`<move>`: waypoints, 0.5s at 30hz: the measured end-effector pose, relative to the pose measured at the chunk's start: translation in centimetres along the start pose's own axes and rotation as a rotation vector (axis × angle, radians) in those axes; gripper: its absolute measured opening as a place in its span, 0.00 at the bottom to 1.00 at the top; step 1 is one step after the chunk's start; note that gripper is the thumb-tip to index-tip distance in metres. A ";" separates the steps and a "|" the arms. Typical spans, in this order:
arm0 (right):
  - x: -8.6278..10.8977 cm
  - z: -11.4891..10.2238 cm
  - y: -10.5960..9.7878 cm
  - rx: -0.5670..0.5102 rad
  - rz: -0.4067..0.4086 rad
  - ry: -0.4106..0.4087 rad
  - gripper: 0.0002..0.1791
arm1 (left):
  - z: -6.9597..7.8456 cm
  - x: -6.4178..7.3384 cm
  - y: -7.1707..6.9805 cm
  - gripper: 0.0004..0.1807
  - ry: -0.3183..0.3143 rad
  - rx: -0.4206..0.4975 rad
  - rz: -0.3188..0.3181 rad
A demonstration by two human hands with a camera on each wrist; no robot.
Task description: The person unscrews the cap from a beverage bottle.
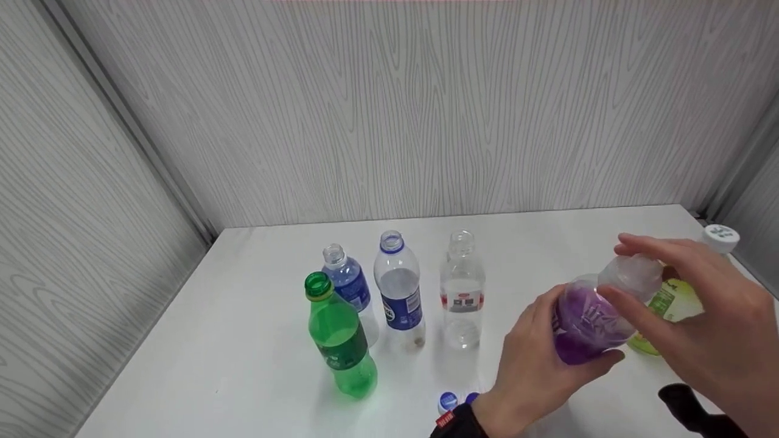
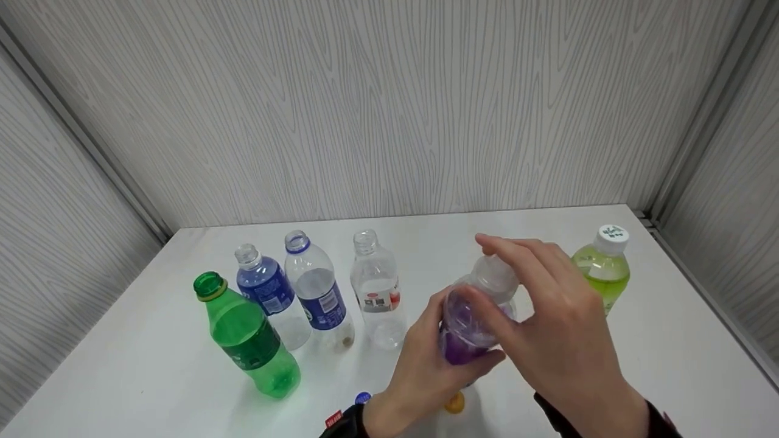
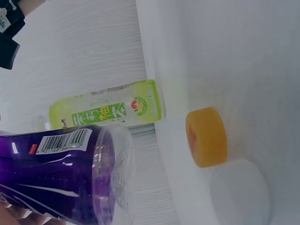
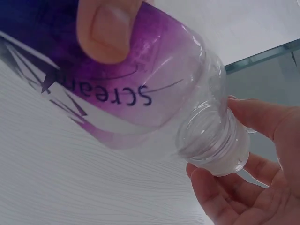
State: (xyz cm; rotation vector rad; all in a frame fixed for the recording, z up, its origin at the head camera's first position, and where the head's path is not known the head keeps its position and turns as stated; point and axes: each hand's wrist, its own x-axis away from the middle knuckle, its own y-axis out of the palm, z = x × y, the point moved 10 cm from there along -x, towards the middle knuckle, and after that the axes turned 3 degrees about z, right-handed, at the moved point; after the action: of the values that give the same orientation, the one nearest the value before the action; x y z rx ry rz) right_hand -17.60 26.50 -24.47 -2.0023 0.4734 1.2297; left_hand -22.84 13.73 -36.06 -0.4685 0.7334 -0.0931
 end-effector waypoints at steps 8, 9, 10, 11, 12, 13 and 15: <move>0.5 -2.2 0.2 -0.052 0.030 -0.096 0.26 | 0.7 1.5 -3.4 0.42 0.097 0.023 -0.003; 0.6 -2.2 0.3 -0.045 0.023 -0.103 0.26 | 0.6 1.7 -3.7 0.42 0.095 0.019 -0.011; 0.6 -2.3 0.5 -0.044 0.009 -0.106 0.26 | 0.5 1.8 -4.0 0.42 0.091 0.013 -0.020; 0.7 -2.2 0.8 -0.040 -0.013 -0.108 0.26 | 0.3 2.0 -4.3 0.42 0.086 0.005 -0.029; 0.8 -2.2 1.1 -0.040 -0.033 -0.111 0.26 | 0.2 2.1 -4.6 0.42 0.083 -0.007 -0.035; 0.9 -2.2 1.3 -0.048 -0.050 -0.118 0.26 | 0.0 2.2 -4.9 0.43 0.083 -0.024 -0.038; 1.1 -2.3 2.0 -0.054 -0.091 -0.128 0.26 | -0.1 2.5 -5.5 0.44 0.115 -0.074 -0.026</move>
State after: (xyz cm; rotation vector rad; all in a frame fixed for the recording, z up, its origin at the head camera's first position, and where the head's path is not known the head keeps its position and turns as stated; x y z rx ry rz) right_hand -16.91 23.57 -25.61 -1.9525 0.2860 1.3165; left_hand -20.61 8.15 -35.23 -0.5467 0.8454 -0.1178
